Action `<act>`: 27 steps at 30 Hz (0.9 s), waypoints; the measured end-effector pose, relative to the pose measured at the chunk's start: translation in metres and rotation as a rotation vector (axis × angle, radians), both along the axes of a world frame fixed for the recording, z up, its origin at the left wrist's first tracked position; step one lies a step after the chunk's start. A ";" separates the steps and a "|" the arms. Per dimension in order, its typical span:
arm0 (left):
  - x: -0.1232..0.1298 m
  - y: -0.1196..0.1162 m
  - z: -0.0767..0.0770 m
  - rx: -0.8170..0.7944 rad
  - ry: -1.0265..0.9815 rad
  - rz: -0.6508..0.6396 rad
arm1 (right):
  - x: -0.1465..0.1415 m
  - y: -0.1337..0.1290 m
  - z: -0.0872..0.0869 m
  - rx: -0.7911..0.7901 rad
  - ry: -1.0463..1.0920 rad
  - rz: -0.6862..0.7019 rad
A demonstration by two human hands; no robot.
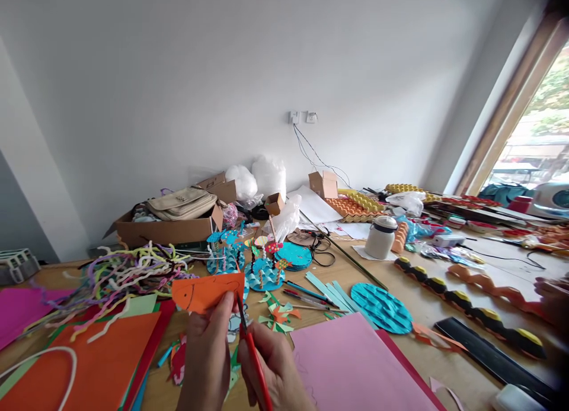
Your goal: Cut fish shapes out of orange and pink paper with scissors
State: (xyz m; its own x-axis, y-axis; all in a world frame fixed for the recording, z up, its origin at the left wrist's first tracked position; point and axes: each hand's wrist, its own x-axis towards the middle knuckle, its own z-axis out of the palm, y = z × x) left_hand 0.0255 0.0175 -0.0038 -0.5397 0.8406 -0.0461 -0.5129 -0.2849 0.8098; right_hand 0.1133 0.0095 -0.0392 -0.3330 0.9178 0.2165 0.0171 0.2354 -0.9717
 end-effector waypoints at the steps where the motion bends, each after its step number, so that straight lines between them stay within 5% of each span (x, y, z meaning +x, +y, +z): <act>1: 0.000 0.000 0.000 -0.002 0.008 -0.012 | 0.000 0.000 0.001 -0.003 -0.003 0.003; 10: -0.006 0.003 -0.002 0.041 0.084 -0.025 | 0.003 0.000 0.004 0.003 -0.030 0.002; 19: -0.007 0.005 -0.008 0.058 0.062 -0.046 | 0.006 -0.009 0.027 -0.114 0.008 0.075; 27: -0.009 0.004 -0.008 0.053 0.095 -0.060 | 0.007 -0.007 0.018 -0.072 -0.002 0.058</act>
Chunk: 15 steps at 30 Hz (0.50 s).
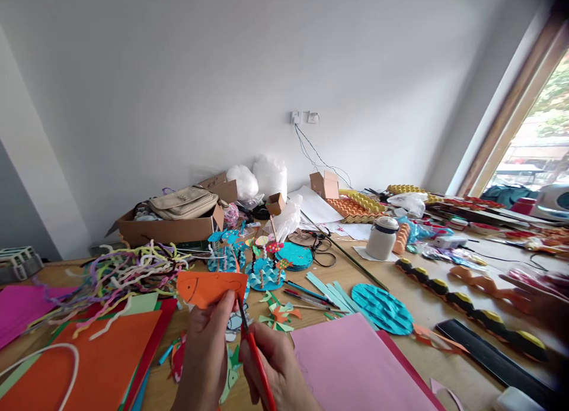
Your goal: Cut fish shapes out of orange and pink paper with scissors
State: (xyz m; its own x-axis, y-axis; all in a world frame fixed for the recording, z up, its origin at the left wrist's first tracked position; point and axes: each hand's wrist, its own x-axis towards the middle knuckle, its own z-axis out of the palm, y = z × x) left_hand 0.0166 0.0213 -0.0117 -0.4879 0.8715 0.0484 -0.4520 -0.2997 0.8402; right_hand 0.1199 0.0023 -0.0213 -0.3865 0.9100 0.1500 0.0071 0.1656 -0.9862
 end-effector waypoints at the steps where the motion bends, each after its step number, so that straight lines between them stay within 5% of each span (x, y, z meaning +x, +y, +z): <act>1: 0.000 0.000 0.001 -0.002 0.002 0.003 | 0.000 0.001 -0.002 0.008 0.001 0.002; 15: 0.000 -0.005 0.013 -0.016 0.003 -0.002 | -0.001 0.004 -0.012 0.005 -0.009 -0.012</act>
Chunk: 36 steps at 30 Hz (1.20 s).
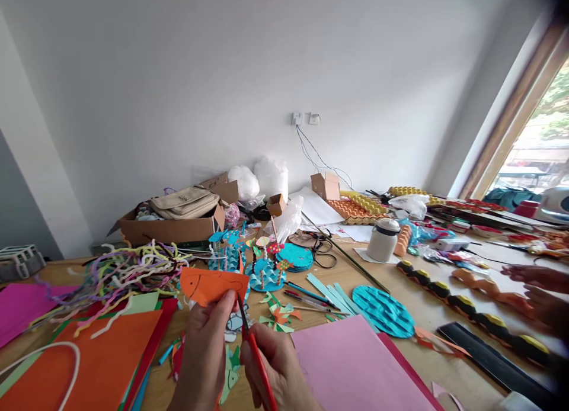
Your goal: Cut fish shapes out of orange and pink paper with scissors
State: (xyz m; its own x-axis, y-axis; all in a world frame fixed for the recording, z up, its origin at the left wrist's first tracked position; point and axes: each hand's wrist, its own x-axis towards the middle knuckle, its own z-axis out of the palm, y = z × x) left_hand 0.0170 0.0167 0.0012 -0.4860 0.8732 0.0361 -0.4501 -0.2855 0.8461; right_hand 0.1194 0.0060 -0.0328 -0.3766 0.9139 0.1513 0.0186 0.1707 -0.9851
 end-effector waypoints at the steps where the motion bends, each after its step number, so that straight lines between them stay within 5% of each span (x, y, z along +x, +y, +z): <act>1: 0.000 0.000 0.000 0.003 0.010 -0.004 | 0.000 0.000 0.000 0.002 -0.006 -0.001; 18: -0.013 0.004 -0.011 0.057 0.165 -0.110 | 0.001 -0.003 0.009 -0.054 0.022 0.041; 36: -0.018 0.001 0.004 0.029 0.073 -0.137 | 0.012 0.003 0.010 0.111 -0.145 0.014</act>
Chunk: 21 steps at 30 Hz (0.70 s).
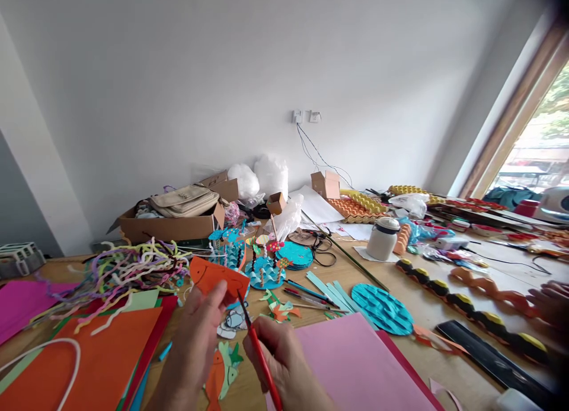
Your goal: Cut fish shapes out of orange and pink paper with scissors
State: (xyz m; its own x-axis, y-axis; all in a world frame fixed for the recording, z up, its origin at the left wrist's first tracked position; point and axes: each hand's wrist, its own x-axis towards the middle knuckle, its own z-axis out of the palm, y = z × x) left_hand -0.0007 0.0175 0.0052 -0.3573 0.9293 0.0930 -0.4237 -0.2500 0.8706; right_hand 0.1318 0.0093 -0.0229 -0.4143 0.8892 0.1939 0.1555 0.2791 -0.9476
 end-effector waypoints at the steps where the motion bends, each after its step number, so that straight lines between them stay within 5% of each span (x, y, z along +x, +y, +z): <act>1: -0.005 0.000 0.003 0.030 -0.001 0.006 | 0.003 0.001 0.001 0.016 -0.045 -0.008; 5: -0.033 -0.002 0.016 0.027 0.233 0.048 | 0.014 0.004 0.004 0.153 -0.226 -0.029; 11: -0.056 -0.003 0.019 0.080 0.985 0.168 | 0.021 0.006 0.007 0.238 -0.316 0.023; 15: -0.051 -0.007 0.022 0.231 1.190 0.095 | 0.023 0.008 0.006 0.229 -0.349 0.059; 21: -0.042 -0.010 0.026 0.112 1.259 -0.024 | 0.026 0.010 0.006 0.178 -0.323 0.091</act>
